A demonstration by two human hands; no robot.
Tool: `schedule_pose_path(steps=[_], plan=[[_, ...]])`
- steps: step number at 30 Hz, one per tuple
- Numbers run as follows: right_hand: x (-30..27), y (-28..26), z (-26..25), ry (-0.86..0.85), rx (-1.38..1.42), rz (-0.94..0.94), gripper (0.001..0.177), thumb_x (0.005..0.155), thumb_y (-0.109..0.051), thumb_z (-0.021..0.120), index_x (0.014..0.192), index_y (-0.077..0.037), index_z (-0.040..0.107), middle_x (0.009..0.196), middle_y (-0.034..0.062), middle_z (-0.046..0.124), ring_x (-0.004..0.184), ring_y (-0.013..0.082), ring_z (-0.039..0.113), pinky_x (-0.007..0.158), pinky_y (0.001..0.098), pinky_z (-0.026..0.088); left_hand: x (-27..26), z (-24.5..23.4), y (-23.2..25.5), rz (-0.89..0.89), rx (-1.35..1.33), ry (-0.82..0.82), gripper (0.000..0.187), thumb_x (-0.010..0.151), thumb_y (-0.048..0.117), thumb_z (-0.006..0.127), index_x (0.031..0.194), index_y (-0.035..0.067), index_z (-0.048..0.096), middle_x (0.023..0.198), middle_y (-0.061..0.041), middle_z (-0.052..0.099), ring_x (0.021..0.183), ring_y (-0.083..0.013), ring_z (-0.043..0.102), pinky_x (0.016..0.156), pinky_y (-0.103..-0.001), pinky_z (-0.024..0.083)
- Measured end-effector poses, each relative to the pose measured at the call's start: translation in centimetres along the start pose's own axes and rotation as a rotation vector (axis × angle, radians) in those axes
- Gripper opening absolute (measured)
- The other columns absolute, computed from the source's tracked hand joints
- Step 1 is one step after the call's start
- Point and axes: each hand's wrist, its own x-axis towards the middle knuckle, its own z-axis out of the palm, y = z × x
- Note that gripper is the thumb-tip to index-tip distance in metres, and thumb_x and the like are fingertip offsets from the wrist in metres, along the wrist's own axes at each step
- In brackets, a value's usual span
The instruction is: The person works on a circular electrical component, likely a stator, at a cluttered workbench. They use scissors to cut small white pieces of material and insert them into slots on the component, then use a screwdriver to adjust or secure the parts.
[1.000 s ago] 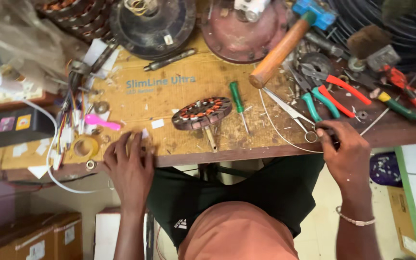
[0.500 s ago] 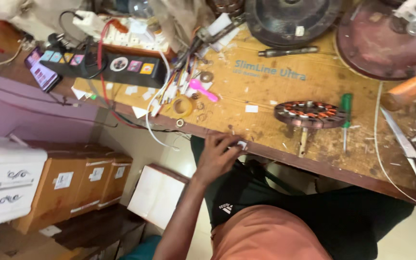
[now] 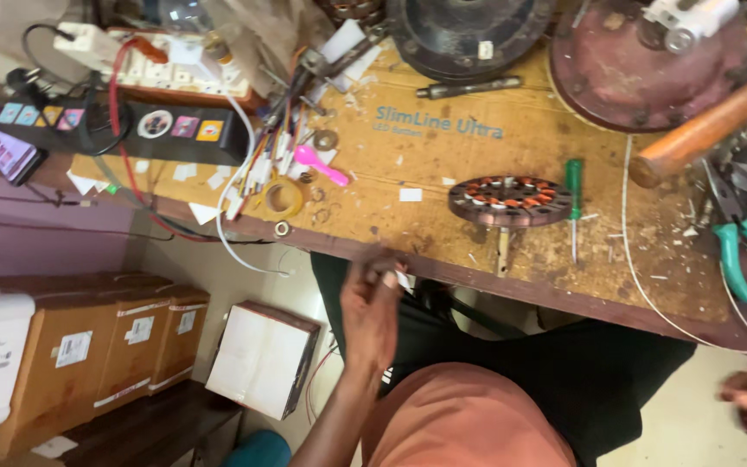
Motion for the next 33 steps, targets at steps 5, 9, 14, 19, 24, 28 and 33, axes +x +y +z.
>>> schedule_pose_path(steps=[5,9,14,19,24,28,33], plan=[[-3.2,-1.4,8.4,-0.238,0.409,0.067,0.048,0.079,-0.018,0.077,0.121,0.004,0.065,0.080,0.0183,0.069,0.064,0.0208,0.059,0.056,0.0355,0.046,-4.4,3.4,-1.1,-0.500,-0.087,-0.334,0.016,0.101,0.007,0.068,0.113,-0.002,0.063,0.099,-0.006,0.066,0.090,-0.0151,0.064,0.082,-0.030,0.055],[-5.4,-7.5,13.7,-0.247,0.722,-0.208,0.052,0.084,-0.024,0.081,0.123,0.003,0.062,0.090,0.0175,0.071,0.069,0.0198,0.062,0.061,0.0316,0.049,-5.0,7.0,-3.1,-0.489,0.056,-0.402,0.025,0.100,0.007,0.070,0.122,0.000,0.060,0.098,-0.001,0.063,0.084,-0.0089,0.056,0.074,-0.026,0.049],[-7.2,-15.4,16.1,-0.130,0.917,-0.380,0.039,0.088,-0.012,0.078,0.120,-0.003,0.056,0.106,0.0155,0.074,0.087,0.0190,0.071,0.076,0.0307,0.060,-5.0,9.5,-5.2,-0.282,0.051,-0.460,0.041,0.098,0.000,0.070,0.135,0.003,0.053,0.099,-0.003,0.065,0.087,-0.0095,0.060,0.076,-0.026,0.052],[-7.7,-19.0,15.3,-0.038,0.738,-0.303,0.030,0.087,0.003,0.076,0.109,0.000,0.056,0.099,0.0141,0.072,0.091,0.0172,0.071,0.081,0.0291,0.059,-4.9,9.8,-5.6,-0.272,0.041,-0.418,0.040,0.096,-0.001,0.069,0.132,0.004,0.053,0.102,-0.003,0.066,0.093,-0.0099,0.064,0.079,-0.027,0.058],[-7.1,-18.6,14.6,-0.069,0.747,-0.325,0.029,0.088,0.003,0.076,0.108,0.000,0.056,0.100,0.0121,0.071,0.094,0.0162,0.069,0.084,0.0294,0.058,-4.6,9.2,-6.3,-0.273,0.291,-0.565,0.022,0.102,0.000,0.069,0.124,-0.003,0.068,0.108,-0.006,0.071,0.096,-0.0122,0.068,0.079,-0.028,0.061],[-6.9,-18.3,14.3,-0.090,0.741,-0.301,0.030,0.087,0.003,0.075,0.109,0.000,0.056,0.099,0.0121,0.070,0.092,0.0178,0.071,0.083,0.0315,0.061,-4.2,9.4,-5.8,-0.292,0.315,-0.529,0.025,0.100,0.000,0.071,0.124,-0.003,0.071,0.110,-0.007,0.074,0.095,-0.0113,0.071,0.076,-0.028,0.061],[-7.6,-18.9,15.1,-0.079,0.811,-0.328,0.035,0.084,0.003,0.076,0.111,-0.002,0.055,0.099,0.0129,0.074,0.089,0.0192,0.074,0.081,0.0318,0.063,-4.1,10.5,-4.1,-0.182,0.285,-0.485,0.047,0.096,0.000,0.072,0.141,0.004,0.063,0.104,-0.008,0.075,0.099,-0.0099,0.068,0.092,-0.026,0.056]])
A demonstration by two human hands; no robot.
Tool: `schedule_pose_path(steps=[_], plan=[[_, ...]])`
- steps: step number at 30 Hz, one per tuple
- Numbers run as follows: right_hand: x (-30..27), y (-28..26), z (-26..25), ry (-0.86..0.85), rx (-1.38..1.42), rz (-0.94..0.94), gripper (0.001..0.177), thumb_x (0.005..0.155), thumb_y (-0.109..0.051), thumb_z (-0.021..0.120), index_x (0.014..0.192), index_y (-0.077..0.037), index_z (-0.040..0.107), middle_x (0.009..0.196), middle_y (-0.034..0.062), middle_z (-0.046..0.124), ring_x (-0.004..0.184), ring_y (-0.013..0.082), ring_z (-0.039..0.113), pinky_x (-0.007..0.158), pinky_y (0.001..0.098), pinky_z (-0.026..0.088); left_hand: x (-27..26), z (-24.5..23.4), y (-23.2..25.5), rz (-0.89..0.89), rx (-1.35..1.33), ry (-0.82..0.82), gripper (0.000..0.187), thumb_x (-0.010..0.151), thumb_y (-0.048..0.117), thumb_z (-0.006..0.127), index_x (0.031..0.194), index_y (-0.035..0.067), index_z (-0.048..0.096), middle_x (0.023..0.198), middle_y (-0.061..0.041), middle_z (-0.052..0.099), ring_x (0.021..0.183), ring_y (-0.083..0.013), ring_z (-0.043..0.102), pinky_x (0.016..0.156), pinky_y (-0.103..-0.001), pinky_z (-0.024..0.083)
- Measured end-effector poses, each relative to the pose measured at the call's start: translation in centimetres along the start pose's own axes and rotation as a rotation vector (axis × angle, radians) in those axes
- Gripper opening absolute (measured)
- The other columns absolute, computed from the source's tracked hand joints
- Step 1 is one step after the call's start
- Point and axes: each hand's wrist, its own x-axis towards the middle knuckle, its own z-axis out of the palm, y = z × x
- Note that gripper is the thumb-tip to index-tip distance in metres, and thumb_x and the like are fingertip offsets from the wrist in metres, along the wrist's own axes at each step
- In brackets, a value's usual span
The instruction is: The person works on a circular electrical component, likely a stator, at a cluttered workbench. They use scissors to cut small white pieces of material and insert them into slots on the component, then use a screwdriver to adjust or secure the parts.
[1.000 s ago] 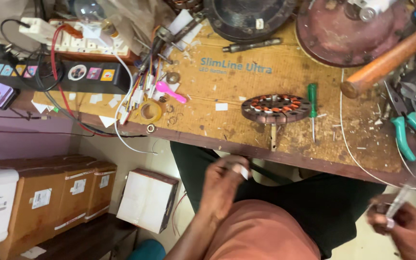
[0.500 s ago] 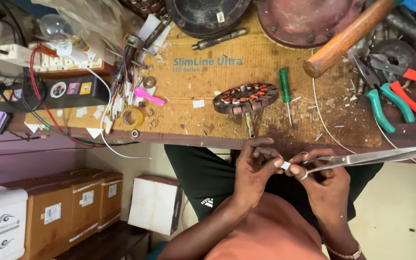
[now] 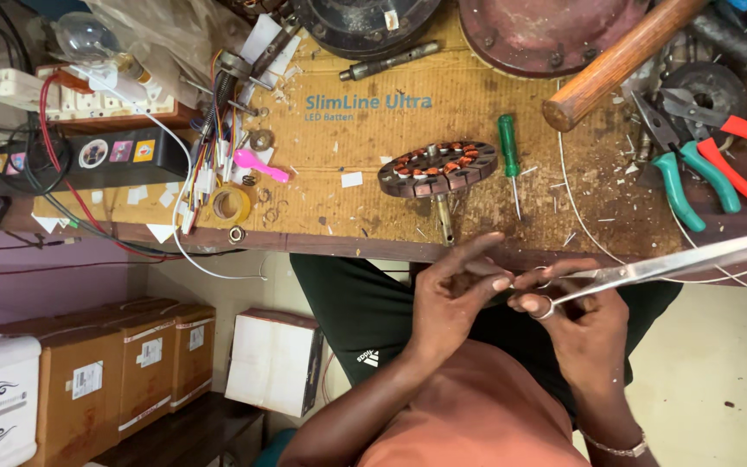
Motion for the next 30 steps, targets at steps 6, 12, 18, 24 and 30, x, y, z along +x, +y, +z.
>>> schedule_pose_path(steps=[6,12,18,24,30], plan=[[-0.1,-0.1,0.1,0.072,-0.040,-0.051,0.031,0.087,0.006,0.077,0.109,-0.001,0.056,0.100,0.0135,0.071,0.091,0.0174,0.071,0.083,0.0298,0.060,0.1,0.5,0.8,0.071,0.061,-0.050,0.038,0.093,0.002,0.074,0.130,0.003,0.067,0.107,-0.006,0.076,0.101,-0.0109,0.065,0.095,-0.026,0.053],[0.3,-0.2,-0.5,0.041,-0.012,-0.069,0.031,0.087,0.006,0.076,0.109,-0.001,0.055,0.100,0.0132,0.072,0.090,0.0172,0.072,0.082,0.0296,0.061,0.2,0.2,0.1,-0.064,0.021,-0.109,0.019,0.099,0.004,0.073,0.116,-0.002,0.075,0.112,-0.007,0.075,0.096,-0.0113,0.069,0.082,-0.027,0.056],[0.9,0.3,-3.6,-0.274,-0.243,0.240,0.044,0.079,-0.004,0.079,0.120,-0.002,0.063,0.089,0.0069,0.070,0.081,0.0149,0.070,0.074,0.0300,0.059,1.2,-1.4,2.0,-0.050,0.093,-0.046,0.021,0.099,0.008,0.072,0.118,0.001,0.075,0.110,-0.006,0.077,0.097,-0.0084,0.072,0.079,-0.024,0.059],[-0.2,3.1,-4.8,-0.625,-0.229,0.488,0.068,0.063,-0.017,0.093,0.125,-0.004,0.069,0.085,0.0028,0.069,0.077,0.0121,0.064,0.071,0.0290,0.055,1.9,-1.7,3.9,-0.050,0.112,0.033,0.019,0.096,0.010,0.072,0.112,0.000,0.075,0.111,-0.003,0.077,0.091,-0.0080,0.073,0.070,-0.023,0.060],[-0.6,3.0,-3.5,-0.647,-0.294,0.467,0.066,0.059,-0.019,0.095,0.120,-0.005,0.075,0.081,0.0018,0.065,0.074,0.0113,0.060,0.070,0.0281,0.052,2.4,-1.4,4.2,-0.077,0.132,0.090,0.017,0.096,0.010,0.073,0.107,-0.003,0.075,0.088,-0.006,0.076,0.080,-0.0080,0.072,0.065,-0.022,0.054]])
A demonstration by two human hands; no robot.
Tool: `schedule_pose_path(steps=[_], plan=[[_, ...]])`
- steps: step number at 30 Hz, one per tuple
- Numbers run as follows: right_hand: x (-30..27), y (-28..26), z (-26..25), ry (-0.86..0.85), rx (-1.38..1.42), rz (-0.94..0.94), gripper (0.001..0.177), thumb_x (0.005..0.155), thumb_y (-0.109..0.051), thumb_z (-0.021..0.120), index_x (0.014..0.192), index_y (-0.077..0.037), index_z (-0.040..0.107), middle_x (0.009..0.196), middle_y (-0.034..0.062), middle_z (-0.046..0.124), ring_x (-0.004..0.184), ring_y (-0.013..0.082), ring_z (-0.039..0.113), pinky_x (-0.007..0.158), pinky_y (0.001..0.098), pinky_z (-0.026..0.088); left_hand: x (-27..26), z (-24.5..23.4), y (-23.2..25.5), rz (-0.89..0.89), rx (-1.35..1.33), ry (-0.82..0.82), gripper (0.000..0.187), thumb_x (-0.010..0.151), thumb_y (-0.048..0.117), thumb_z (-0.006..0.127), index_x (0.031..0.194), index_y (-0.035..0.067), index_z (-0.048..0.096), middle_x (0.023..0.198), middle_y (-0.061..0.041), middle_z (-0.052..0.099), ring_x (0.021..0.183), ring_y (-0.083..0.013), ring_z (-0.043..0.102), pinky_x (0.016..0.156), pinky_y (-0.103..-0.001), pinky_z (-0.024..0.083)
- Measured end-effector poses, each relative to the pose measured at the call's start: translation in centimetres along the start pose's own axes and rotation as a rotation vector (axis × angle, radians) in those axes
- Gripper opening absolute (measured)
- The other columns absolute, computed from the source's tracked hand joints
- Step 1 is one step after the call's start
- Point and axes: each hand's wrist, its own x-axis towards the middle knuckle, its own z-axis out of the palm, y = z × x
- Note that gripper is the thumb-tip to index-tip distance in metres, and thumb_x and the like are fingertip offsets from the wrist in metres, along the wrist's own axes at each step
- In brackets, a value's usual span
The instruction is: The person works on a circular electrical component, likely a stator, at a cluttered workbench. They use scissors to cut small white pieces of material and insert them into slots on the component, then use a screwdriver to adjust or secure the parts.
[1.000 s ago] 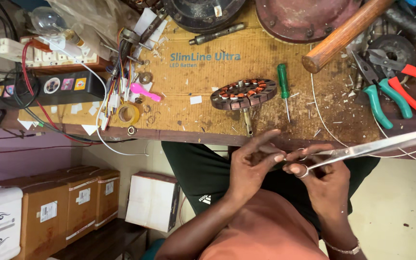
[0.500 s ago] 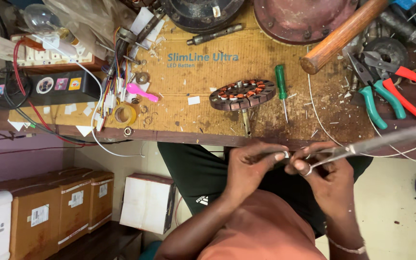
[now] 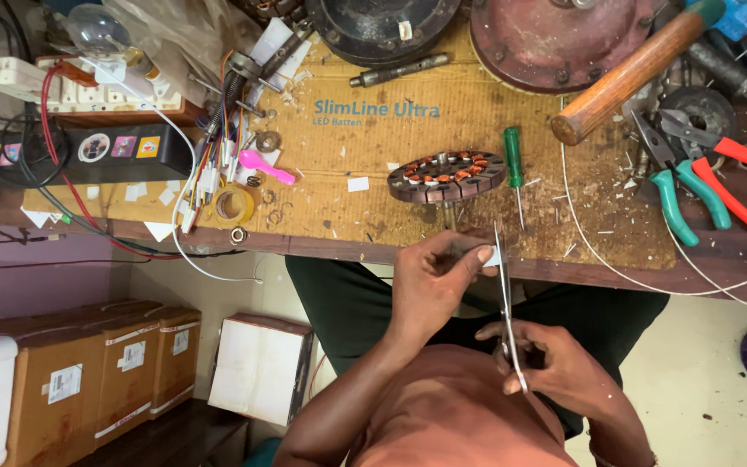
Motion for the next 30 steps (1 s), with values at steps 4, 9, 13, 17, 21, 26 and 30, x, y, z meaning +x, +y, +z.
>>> schedule_pose_path(steps=[4,9,13,17,21,26,30], plan=[[0.1,-1.1,0.4,0.004,-0.063,0.019,0.062,0.061,-0.017,0.093,0.120,-0.007,0.077,0.077,0.0015,0.065,0.073,0.0110,0.061,0.070,0.0281,0.053,0.2,-0.1,0.1,-0.004,-0.009,0.014,0.015,0.095,0.010,0.074,0.101,-0.003,0.075,0.086,-0.005,0.077,0.078,-0.0076,0.074,0.066,-0.022,0.057],[0.4,-1.7,0.6,0.006,-0.127,0.038,0.061,0.061,-0.015,0.092,0.119,-0.007,0.077,0.077,0.0013,0.069,0.073,0.0107,0.062,0.070,0.0283,0.055,0.0,-0.3,0.4,0.024,0.053,0.039,0.015,0.096,0.011,0.073,0.100,-0.003,0.075,0.082,-0.005,0.077,0.076,-0.0062,0.071,0.062,-0.021,0.053],[0.6,-1.8,0.7,0.017,-0.156,0.045,0.058,0.063,-0.013,0.090,0.119,-0.007,0.077,0.075,0.0025,0.070,0.072,0.0111,0.063,0.070,0.0283,0.055,-0.2,-0.3,0.7,0.072,0.130,0.075,0.016,0.095,0.011,0.073,0.099,-0.004,0.076,0.080,-0.006,0.077,0.074,-0.0063,0.072,0.063,-0.021,0.055],[0.7,-1.6,0.6,0.017,-0.130,0.051,0.055,0.064,-0.010,0.089,0.118,-0.005,0.077,0.075,0.0034,0.070,0.072,0.0114,0.063,0.071,0.0291,0.056,-0.1,-0.3,0.9,0.078,0.073,0.066,0.017,0.095,0.012,0.073,0.098,-0.005,0.075,0.082,-0.006,0.077,0.075,-0.0079,0.074,0.063,-0.022,0.054],[0.9,-1.3,0.5,0.035,-0.150,0.053,0.050,0.066,-0.011,0.087,0.115,-0.005,0.078,0.075,0.0051,0.073,0.072,0.0123,0.067,0.072,0.0299,0.057,0.4,-0.7,0.9,0.005,0.067,0.045,0.017,0.094,0.013,0.073,0.097,-0.004,0.075,0.079,-0.006,0.075,0.074,-0.0090,0.074,0.060,-0.022,0.054],[0.9,-0.7,0.8,0.066,-0.221,0.023,0.041,0.069,-0.015,0.087,0.108,-0.006,0.080,0.077,0.0055,0.076,0.073,0.0121,0.068,0.071,0.0293,0.057,1.0,-1.1,0.1,-0.017,0.075,0.031,0.018,0.094,0.014,0.073,0.096,-0.004,0.075,0.076,-0.006,0.075,0.072,-0.0098,0.075,0.059,-0.023,0.056],[0.9,0.4,1.1,0.099,-0.249,-0.034,0.034,0.071,-0.016,0.086,0.102,-0.005,0.081,0.081,0.0033,0.078,0.075,0.0109,0.067,0.071,0.0278,0.056,1.5,-1.3,-1.1,-0.005,0.001,0.026,0.017,0.095,0.014,0.073,0.096,-0.003,0.074,0.076,-0.006,0.074,0.070,-0.0100,0.074,0.059,-0.025,0.058]])
